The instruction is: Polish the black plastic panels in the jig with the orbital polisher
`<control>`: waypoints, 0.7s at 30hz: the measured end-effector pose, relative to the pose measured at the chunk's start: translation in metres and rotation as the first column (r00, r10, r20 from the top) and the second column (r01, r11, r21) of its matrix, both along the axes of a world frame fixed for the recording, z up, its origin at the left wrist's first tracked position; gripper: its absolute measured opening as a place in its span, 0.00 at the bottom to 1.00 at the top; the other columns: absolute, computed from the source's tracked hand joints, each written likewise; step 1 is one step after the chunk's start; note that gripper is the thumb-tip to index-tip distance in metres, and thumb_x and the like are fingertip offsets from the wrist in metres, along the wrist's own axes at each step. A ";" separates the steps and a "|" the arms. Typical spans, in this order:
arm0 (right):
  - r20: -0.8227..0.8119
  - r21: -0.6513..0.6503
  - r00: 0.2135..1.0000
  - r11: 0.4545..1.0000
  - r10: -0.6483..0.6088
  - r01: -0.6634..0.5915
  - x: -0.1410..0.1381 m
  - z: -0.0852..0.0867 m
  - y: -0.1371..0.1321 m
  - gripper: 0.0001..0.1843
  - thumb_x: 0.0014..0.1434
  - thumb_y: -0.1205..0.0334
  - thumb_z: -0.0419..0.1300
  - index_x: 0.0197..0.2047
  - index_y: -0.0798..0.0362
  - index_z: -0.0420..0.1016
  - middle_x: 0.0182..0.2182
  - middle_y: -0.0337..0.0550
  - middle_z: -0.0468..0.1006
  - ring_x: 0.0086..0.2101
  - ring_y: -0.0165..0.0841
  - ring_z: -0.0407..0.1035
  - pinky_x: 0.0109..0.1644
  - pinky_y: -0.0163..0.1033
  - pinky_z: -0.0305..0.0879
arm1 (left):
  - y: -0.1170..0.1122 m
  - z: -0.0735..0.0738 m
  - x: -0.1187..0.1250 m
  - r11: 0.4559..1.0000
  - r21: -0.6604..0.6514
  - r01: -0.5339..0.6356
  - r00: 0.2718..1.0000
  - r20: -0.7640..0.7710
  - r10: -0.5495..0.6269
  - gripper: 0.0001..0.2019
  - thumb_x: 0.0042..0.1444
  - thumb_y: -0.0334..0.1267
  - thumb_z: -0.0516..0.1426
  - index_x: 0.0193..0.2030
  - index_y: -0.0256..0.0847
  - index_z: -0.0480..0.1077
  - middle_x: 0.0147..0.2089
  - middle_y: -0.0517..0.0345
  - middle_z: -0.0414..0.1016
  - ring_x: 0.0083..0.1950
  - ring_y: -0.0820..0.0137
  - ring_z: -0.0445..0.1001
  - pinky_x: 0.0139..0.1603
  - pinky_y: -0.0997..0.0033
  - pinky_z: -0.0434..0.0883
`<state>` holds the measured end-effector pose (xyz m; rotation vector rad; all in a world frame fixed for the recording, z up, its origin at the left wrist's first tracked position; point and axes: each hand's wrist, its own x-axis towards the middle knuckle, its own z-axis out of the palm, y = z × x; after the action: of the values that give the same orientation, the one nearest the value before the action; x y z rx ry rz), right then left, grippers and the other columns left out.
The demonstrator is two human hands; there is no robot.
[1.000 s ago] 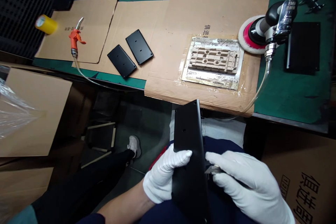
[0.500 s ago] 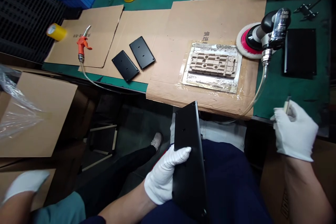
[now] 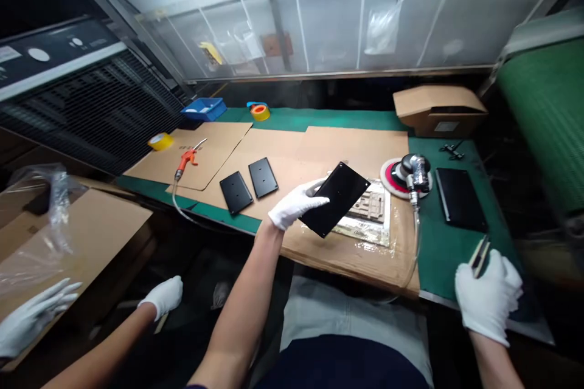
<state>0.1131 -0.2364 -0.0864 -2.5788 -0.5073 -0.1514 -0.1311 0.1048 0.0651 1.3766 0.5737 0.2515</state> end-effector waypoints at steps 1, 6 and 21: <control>0.008 0.021 0.999 0.999 -0.049 0.049 -0.006 0.003 0.001 0.37 0.64 0.53 0.55 0.72 0.65 0.65 0.66 0.73 0.65 0.62 0.70 0.63 0.58 0.65 0.63 | 0.022 -0.001 0.017 0.992 0.066 0.107 0.994 -0.042 -0.104 0.39 0.55 0.43 0.72 0.72 0.34 0.68 0.69 0.43 0.76 0.70 0.50 0.72 0.73 0.53 0.66; 0.051 0.062 0.996 0.996 -0.068 0.065 -0.022 0.011 0.001 0.38 0.67 0.49 0.53 0.71 0.67 0.68 0.67 0.74 0.67 0.64 0.68 0.65 0.61 0.65 0.65 | 0.075 -0.009 0.105 0.688 0.365 0.627 0.770 -0.430 -0.472 0.32 0.50 0.44 0.73 0.63 0.38 0.79 0.61 0.48 0.83 0.65 0.49 0.75 0.69 0.57 0.67; 0.032 0.088 0.968 0.964 0.250 -0.252 0.037 0.066 0.155 0.45 0.65 0.38 0.49 0.73 0.65 0.63 0.54 0.73 0.75 0.51 0.59 0.77 0.52 0.58 0.74 | -0.020 -0.041 0.070 0.275 0.800 0.534 0.842 -0.475 -0.254 0.41 0.62 0.69 0.55 0.74 0.46 0.67 0.75 0.34 0.62 0.74 0.31 0.60 0.72 0.26 0.54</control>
<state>0.1496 -0.0812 -0.0208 -2.4011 -0.8102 -0.1110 -0.0608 0.0848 0.0239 2.6746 0.2184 -0.0803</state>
